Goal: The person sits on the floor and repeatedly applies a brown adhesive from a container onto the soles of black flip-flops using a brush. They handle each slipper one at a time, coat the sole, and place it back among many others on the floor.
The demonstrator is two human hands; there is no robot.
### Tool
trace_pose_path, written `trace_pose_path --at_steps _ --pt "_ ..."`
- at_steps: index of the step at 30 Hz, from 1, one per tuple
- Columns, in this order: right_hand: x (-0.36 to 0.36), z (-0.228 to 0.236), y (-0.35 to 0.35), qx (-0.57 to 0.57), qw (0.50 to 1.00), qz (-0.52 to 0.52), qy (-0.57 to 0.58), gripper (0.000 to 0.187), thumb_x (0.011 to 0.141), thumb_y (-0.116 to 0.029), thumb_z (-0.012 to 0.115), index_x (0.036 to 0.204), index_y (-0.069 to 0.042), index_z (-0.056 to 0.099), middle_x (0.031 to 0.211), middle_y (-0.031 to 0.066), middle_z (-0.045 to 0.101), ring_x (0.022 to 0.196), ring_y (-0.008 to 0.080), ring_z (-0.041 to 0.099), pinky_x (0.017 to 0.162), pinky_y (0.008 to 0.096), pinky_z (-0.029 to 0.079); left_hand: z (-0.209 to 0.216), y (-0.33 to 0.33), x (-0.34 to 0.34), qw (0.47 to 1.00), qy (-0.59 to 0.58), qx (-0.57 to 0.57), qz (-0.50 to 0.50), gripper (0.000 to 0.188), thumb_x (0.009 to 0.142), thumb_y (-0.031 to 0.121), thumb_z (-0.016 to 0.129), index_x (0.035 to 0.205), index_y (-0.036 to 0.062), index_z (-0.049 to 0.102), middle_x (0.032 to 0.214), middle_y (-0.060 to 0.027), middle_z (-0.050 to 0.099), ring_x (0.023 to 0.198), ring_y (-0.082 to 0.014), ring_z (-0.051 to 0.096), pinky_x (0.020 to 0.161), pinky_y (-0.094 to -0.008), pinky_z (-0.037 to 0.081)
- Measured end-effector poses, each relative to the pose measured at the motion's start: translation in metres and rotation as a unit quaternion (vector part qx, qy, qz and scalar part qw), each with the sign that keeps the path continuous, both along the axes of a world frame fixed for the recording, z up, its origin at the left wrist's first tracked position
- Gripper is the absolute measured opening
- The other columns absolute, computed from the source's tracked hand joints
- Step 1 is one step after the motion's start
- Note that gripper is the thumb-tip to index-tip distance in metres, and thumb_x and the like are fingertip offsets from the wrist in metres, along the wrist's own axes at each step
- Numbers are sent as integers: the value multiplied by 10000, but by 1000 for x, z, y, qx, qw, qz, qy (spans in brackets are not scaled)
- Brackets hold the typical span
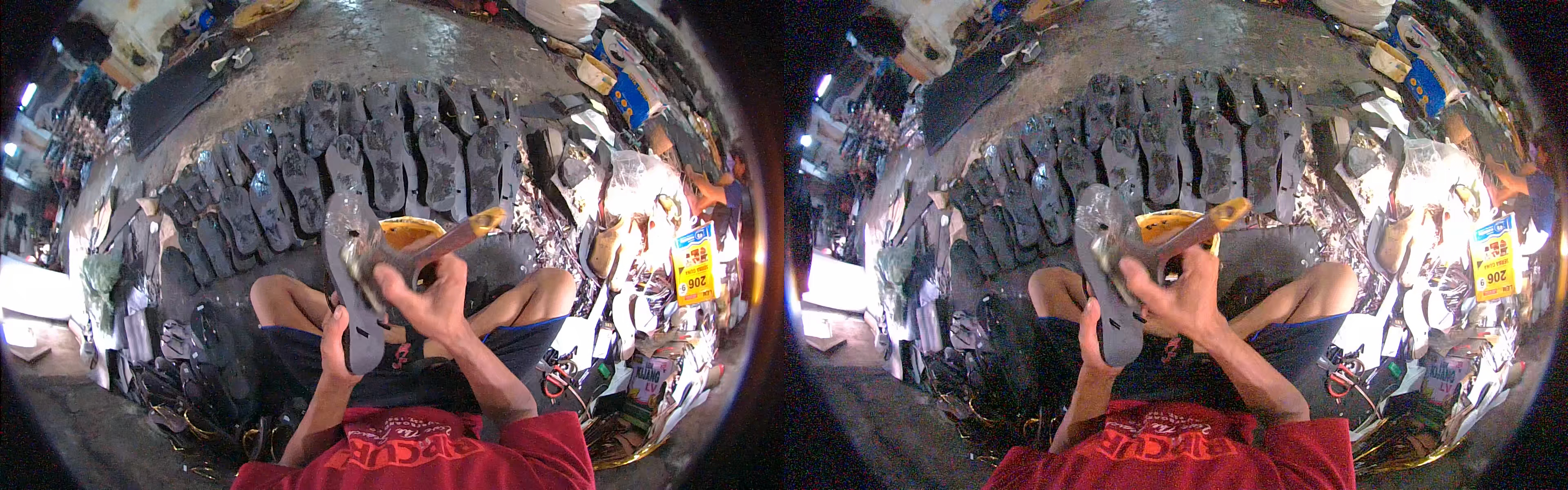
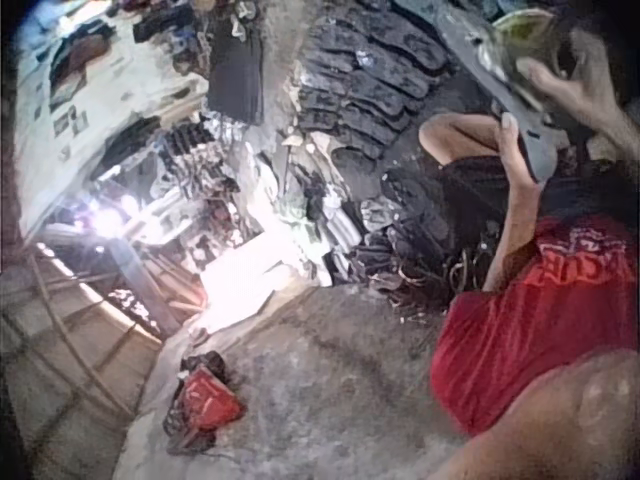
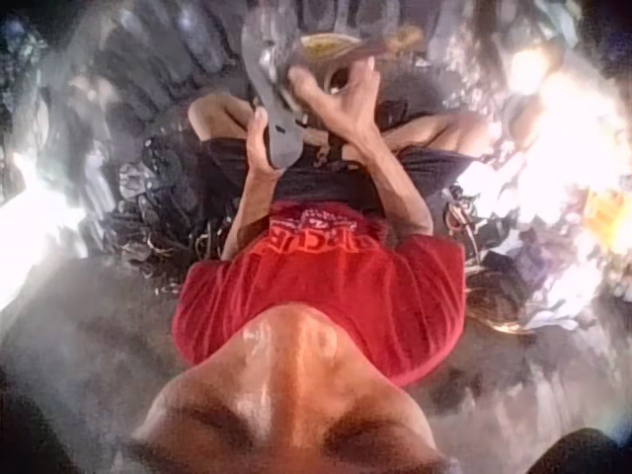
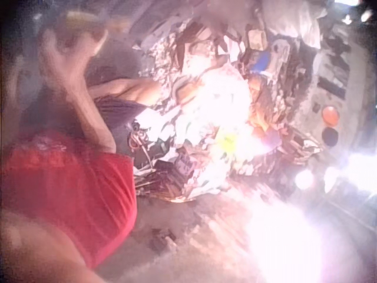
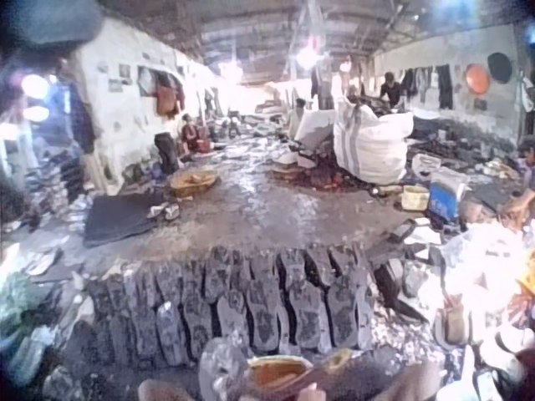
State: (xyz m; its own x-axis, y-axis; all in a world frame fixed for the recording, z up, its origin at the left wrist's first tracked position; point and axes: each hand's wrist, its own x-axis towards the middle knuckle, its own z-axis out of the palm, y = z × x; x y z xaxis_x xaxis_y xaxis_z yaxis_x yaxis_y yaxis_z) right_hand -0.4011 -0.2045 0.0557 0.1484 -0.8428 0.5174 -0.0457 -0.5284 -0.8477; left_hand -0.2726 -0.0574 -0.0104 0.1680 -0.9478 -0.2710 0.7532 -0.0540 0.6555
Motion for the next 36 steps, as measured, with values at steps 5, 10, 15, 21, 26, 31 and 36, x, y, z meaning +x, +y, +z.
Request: trace_pose_path --at_steps 5,10,15,21,26,31,36 --pt "-9 0 -9 177 963 -119 -162 305 809 -231 887 919 -7 710 867 60 723 767 113 609 682 302 498 -2 -1 0 983 -168 -27 -67 561 1006 392 573 1368 -35 540 1210 -211 681 1000 -263 690 846 -374 562" --pt "-4 -9 23 211 971 -24 -112 332 815 -201 880 1046 -10 734 919 54 754 824 113 677 747 283 543 -6 -22 13 992 -31 -99 66 618 1065 363 506 1528 -27 379 1454 -209 538 1186 -300 647 1045 -432 518" --pt "6 -34 60 152 988 -8 -34 354 796 -174 899 1033 6 709 940 75 752 830 148 700 760 300 555 -11 -45 15 984 -113 -91 102 544 1119 425 385 1534 76 425 1428 -108 573 1275 -249 591 1088 -433 487" --pt "6 -19 46 203 976 -71 -31 402 736 -240 942 1004 -16 744 934 138 763 813 250 751 738 359 585 -5 -41 12 980 -149 -78 107 553 1104 478 400 1509 106 452 1404 -83 587 1288 -241 574 1059 -449 505" --pt "12 1 22 -33 997 -69 8 376 788 -207 915 1035 7 729 1002 135 766 841 225 732 751 371 584 -5 -42 21 994 32 -41 94 527 1101 455 400 1500 118 470 1410 -92 587 1232 -237 611 1052 -421 513" --pt "12 -4 34 179 976 -113 -54 254 851 -129 853 1000 14 704 918 85 740 821 127 655 759 294 529 11 -49 27 917 -315 -133 204 470 1095 392 467 1418 61 549 1290 -125 675 1173 -266 658 1042 -404 517" --pt "-12 -22 65 254 966 50 -1 369 874 -134 825 1183 4 679 1071 95 731 918 184 667 849 357 555 71 -34 134 941 -51 -96 319 440 994 373 620 1279 38 610 1115 -133 720 925 -274 728 872 -444 610"
